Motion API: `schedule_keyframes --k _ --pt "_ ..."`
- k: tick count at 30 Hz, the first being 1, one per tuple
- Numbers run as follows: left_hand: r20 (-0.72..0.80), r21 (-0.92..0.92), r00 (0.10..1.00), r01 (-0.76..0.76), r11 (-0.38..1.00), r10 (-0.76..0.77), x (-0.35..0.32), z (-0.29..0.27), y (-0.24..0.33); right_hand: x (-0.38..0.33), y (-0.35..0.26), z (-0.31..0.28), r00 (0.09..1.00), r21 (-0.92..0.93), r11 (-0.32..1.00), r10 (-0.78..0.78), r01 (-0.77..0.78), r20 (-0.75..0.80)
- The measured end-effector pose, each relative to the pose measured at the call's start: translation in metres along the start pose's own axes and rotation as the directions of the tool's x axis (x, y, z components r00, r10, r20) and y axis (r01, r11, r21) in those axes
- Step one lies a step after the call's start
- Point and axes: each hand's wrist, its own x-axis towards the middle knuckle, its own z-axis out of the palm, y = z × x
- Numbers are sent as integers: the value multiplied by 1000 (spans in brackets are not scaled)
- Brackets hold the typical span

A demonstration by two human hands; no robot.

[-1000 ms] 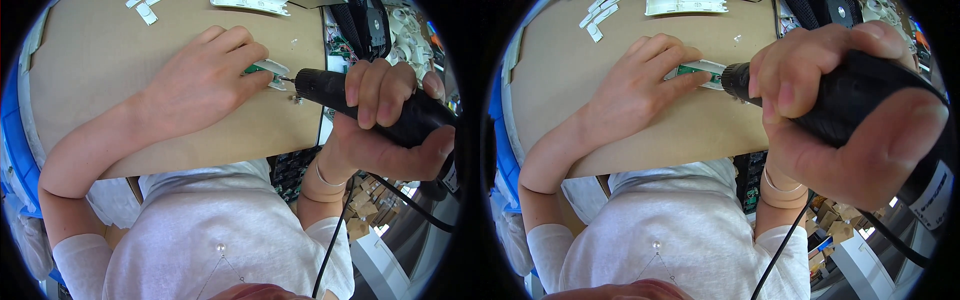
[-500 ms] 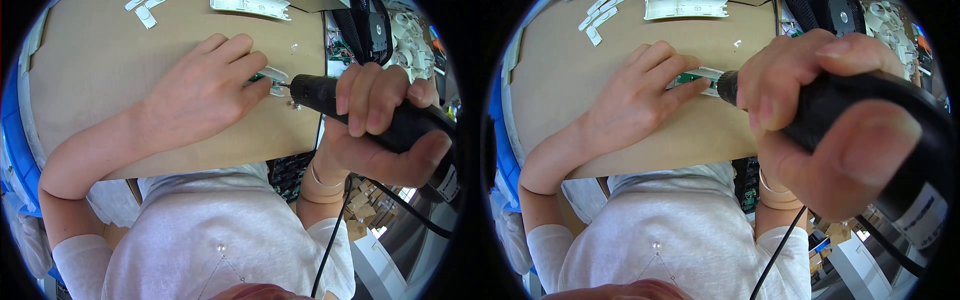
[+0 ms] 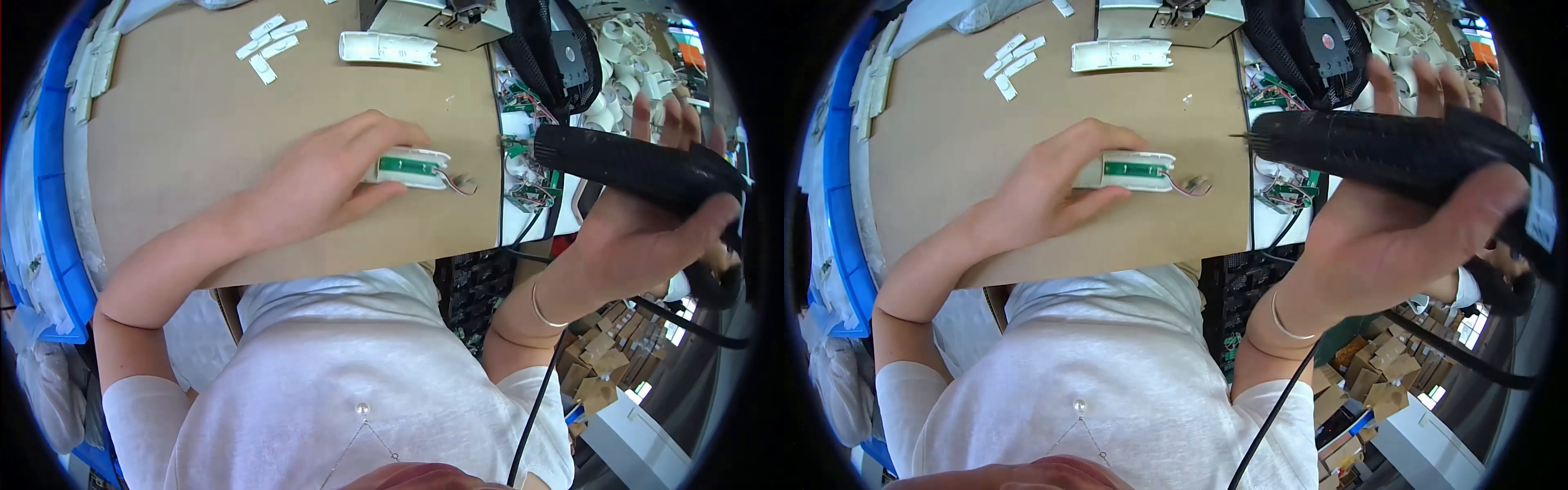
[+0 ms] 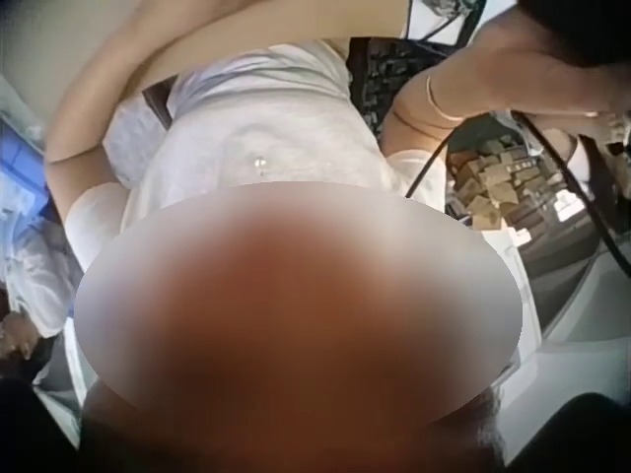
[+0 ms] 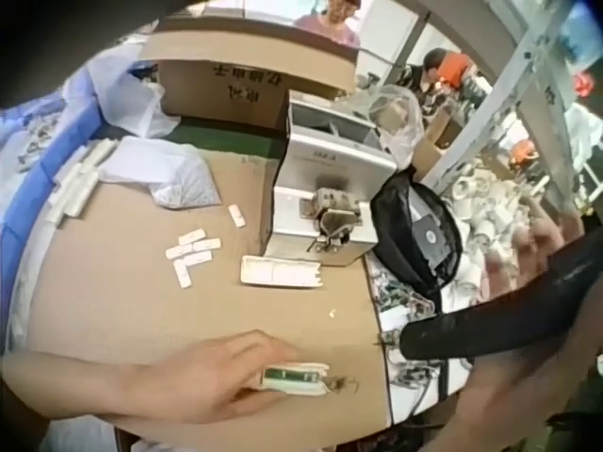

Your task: Assemble small electronic components by securing circuit boards into plastic housings using an electric screwdriver.

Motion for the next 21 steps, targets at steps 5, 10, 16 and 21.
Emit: schedule_keyframes --k 5,10,16,21 --pt "44 -296 985 171 940 -166 -13 -21 32 -36 19 -36 838 -472 763 -538 442 -86" --pt "-87 -265 972 188 946 -217 -29 -15 26 -90 19 -33 685 -383 889 116 251 719" --pt "-305 -228 945 50 972 -120 -31 4 15 -108 22 -10 706 -321 947 245 -26 664" --pt "-268 -438 943 63 897 -197 -35 8 32 -106 23 5 680 -232 928 371 -292 632"
